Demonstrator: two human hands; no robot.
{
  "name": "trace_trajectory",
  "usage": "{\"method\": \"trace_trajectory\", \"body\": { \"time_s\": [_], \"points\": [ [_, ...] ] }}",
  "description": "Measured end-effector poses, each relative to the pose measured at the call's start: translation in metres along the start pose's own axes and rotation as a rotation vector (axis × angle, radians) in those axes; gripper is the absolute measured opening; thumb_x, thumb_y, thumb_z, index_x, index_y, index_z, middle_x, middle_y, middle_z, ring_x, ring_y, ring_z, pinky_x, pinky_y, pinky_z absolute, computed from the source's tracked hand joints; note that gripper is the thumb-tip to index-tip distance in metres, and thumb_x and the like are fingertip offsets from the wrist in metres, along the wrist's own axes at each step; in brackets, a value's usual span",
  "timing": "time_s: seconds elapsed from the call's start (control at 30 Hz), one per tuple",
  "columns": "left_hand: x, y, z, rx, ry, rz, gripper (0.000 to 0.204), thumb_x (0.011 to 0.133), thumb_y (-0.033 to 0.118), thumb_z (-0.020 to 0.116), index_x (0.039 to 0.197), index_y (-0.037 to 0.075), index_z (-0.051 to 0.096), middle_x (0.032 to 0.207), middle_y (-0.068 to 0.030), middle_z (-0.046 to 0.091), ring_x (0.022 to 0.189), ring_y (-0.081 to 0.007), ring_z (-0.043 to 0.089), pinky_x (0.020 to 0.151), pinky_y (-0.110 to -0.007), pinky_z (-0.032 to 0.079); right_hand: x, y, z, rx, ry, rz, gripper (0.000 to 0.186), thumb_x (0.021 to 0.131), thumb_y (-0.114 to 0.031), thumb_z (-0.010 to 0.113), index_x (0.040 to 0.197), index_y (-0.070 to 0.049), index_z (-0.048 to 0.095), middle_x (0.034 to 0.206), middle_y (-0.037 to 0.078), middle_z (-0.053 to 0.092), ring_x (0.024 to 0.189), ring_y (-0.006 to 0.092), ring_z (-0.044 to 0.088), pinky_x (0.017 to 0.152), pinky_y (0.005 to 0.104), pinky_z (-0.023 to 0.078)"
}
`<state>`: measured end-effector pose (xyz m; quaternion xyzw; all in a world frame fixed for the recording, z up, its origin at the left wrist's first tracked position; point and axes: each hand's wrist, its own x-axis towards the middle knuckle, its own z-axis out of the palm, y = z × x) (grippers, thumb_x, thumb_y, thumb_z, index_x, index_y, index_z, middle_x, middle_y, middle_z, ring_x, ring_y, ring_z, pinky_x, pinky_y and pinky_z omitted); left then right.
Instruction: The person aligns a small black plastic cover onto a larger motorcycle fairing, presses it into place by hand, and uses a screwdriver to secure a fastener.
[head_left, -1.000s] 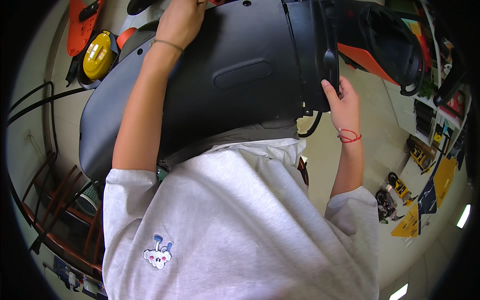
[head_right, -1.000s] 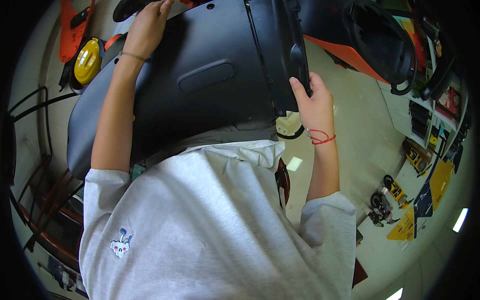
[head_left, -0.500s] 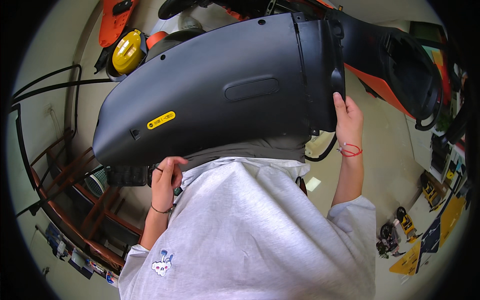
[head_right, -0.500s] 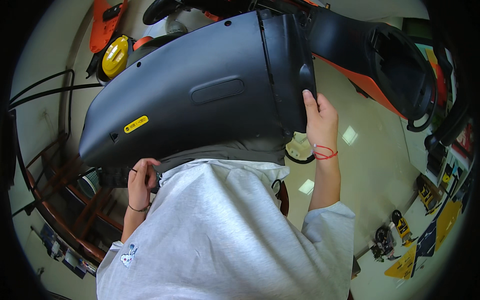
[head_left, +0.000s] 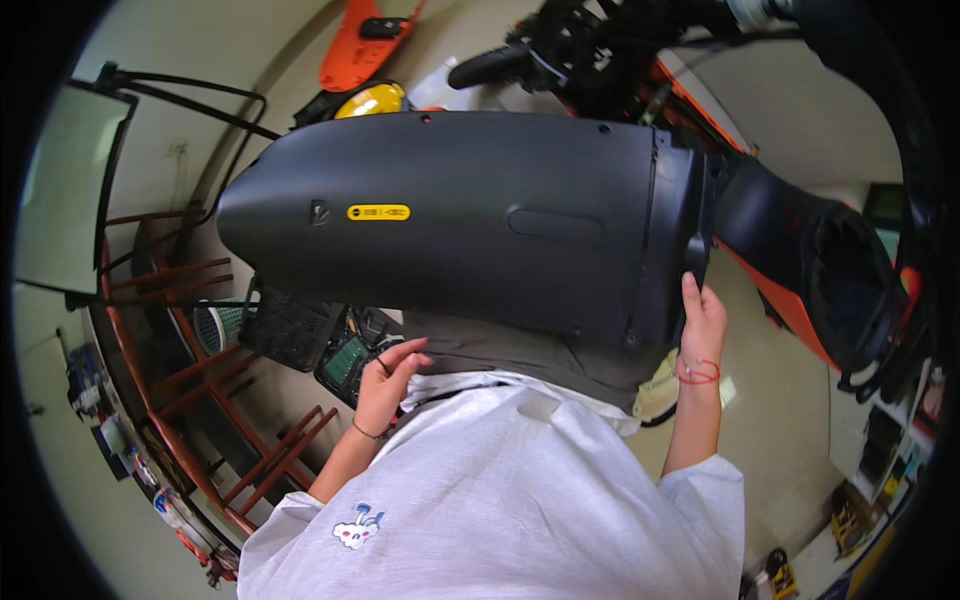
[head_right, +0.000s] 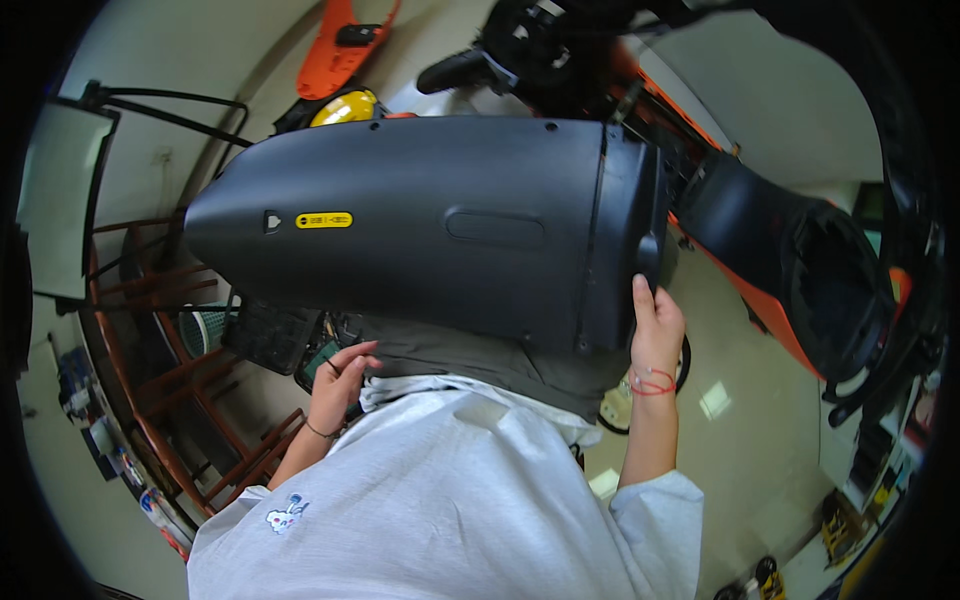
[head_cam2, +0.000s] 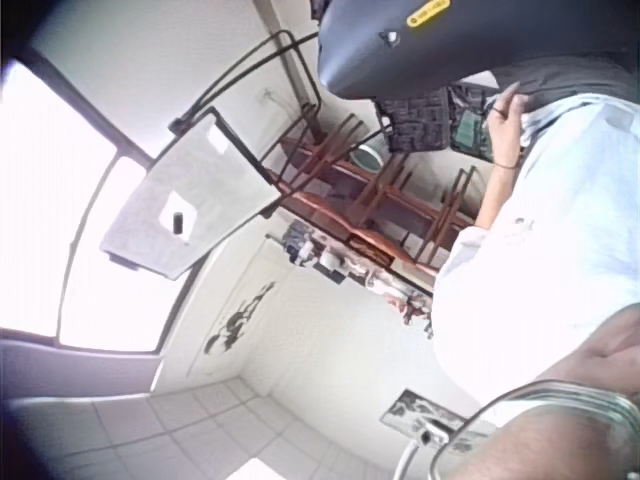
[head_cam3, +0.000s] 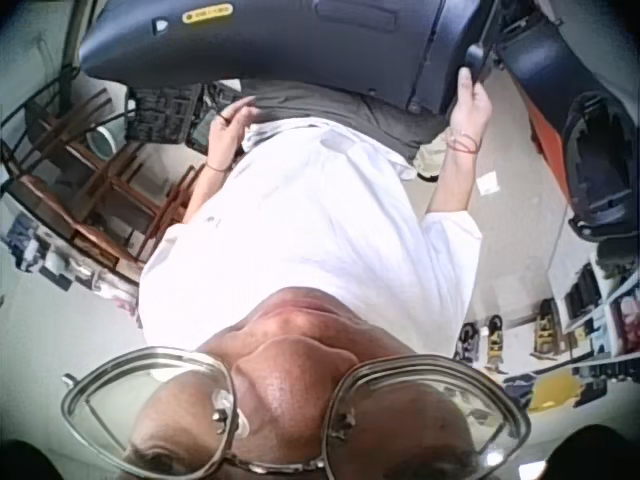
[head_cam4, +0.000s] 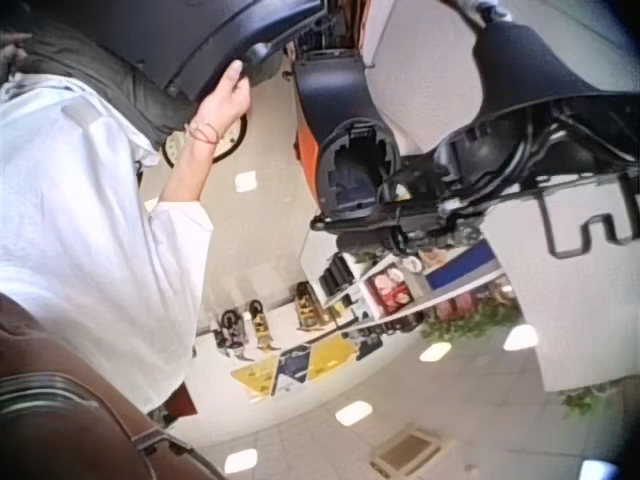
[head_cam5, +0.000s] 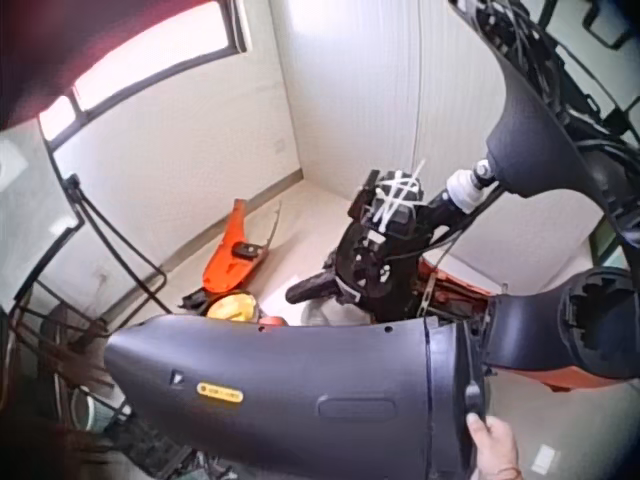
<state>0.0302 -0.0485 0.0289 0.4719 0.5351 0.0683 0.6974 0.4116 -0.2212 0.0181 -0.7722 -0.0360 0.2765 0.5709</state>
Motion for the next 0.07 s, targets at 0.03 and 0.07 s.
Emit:
{"method": "trace_trajectory", "body": {
  "time_s": [0.03, 0.07],
  "points": [
    [0.0049, 0.0026, -0.0025, -0.044, -0.003, 0.017, 0.037, 0.099, 0.024, 0.06, 0.13, 0.005, 0.06, 0.102, 0.0012, 0.071, 0.052, 0.0016, 0.036, 0.046, -0.017, 0.028, 0.0044, 0.0043, 0.0072, 0.042, -0.046, -0.027, 0.032, 0.097, -0.024, 0.064, 0.116, 0.001, 0.068, 0.103, 0.004, 0.067, 0.098, 0.0079, 0.055, 0.089, 0.0215, 0.041],
    [0.0032, 0.0051, -0.0108, -0.056, 0.031, 0.041, 0.037, 0.099, 0.024, 0.06, 0.13, 0.005, 0.06, 0.102, 0.0012, 0.071, 0.052, 0.0016, 0.036, 0.046, -0.017, 0.028, 0.0071, 0.0069, 0.0166, 0.073, -0.097, -0.051, 0.035, 0.098, -0.023, 0.063, 0.122, 0.002, 0.066, 0.116, 0.008, 0.068, 0.113, 0.0095, 0.057, 0.1, 0.0212, 0.038]
  ]
}}
